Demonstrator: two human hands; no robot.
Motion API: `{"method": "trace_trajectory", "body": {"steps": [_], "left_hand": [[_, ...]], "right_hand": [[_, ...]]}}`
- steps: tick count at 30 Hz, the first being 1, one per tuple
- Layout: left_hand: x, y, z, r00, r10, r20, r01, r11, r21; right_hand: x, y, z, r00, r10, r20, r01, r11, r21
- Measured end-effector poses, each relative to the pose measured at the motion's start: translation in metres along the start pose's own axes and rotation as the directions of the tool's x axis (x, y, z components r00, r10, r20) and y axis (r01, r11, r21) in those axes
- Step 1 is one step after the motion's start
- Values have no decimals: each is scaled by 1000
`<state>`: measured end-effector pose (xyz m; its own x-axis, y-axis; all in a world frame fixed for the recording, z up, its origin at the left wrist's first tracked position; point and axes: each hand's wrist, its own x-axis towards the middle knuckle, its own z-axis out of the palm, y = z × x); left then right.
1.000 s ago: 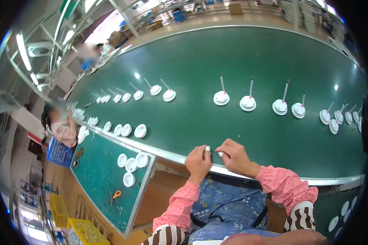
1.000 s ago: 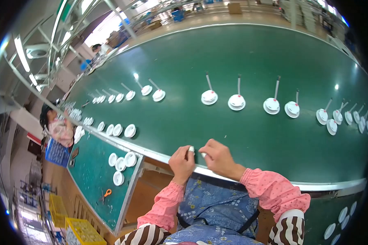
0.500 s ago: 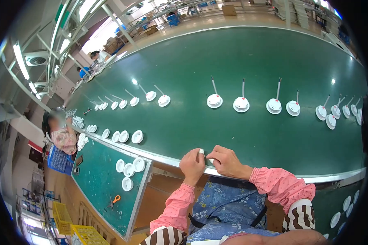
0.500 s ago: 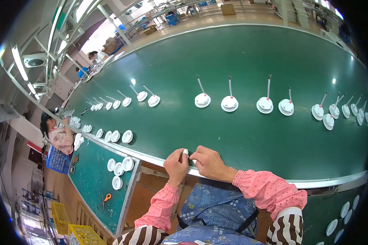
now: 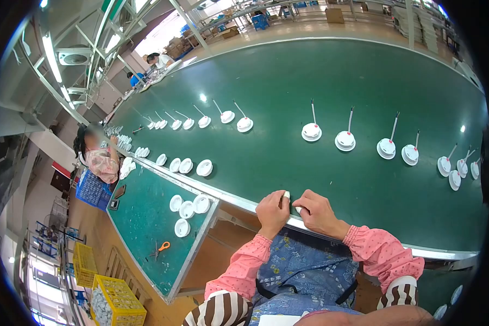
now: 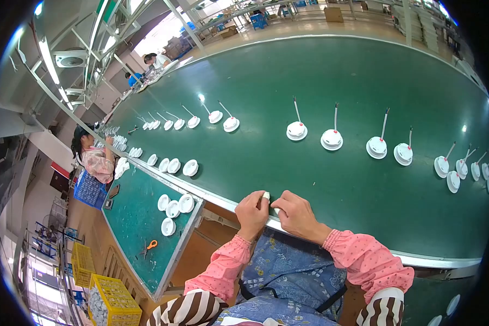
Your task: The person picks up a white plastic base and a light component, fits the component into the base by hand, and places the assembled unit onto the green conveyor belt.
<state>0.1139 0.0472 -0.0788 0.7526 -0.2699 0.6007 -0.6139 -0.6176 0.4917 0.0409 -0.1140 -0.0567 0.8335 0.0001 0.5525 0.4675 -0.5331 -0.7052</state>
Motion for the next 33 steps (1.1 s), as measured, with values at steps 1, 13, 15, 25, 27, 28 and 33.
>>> {"method": "trace_trajectory", "body": {"steps": [1, 13, 15, 25, 27, 28, 33], "left_hand": [[0, 1, 0, 1000, 4, -3, -4, 1000, 0], [-1, -3, 3, 998, 34, -62, -35, 999, -8], [0, -2, 2, 998, 31, -63, -32, 999, -17], [-1, -3, 2, 997, 40, -74, -40, 999, -3], [-1, -2, 2, 997, 36, -75, -36, 999, -7], [-1, -2, 2, 997, 33, -76, -34, 999, -8], [-1, -2, 1, 997, 32, -71, -34, 999, -21]], "right_hand": [[0, 0, 0, 1000, -4, -1, 4, 1000, -4], [3, 2, -1, 1000, 8, -10, -8, 1000, -29], [4, 4, -2, 999, 25, -26, -26, 999, -32], [10, 17, -4, 986, 86, -140, -95, 993, -65], [10, 17, -4, 985, 96, -144, -107, 992, -69], [10, 16, -4, 984, 101, -145, -112, 991, -71], [10, 16, -3, 984, 105, -146, -117, 990, -76]]}}
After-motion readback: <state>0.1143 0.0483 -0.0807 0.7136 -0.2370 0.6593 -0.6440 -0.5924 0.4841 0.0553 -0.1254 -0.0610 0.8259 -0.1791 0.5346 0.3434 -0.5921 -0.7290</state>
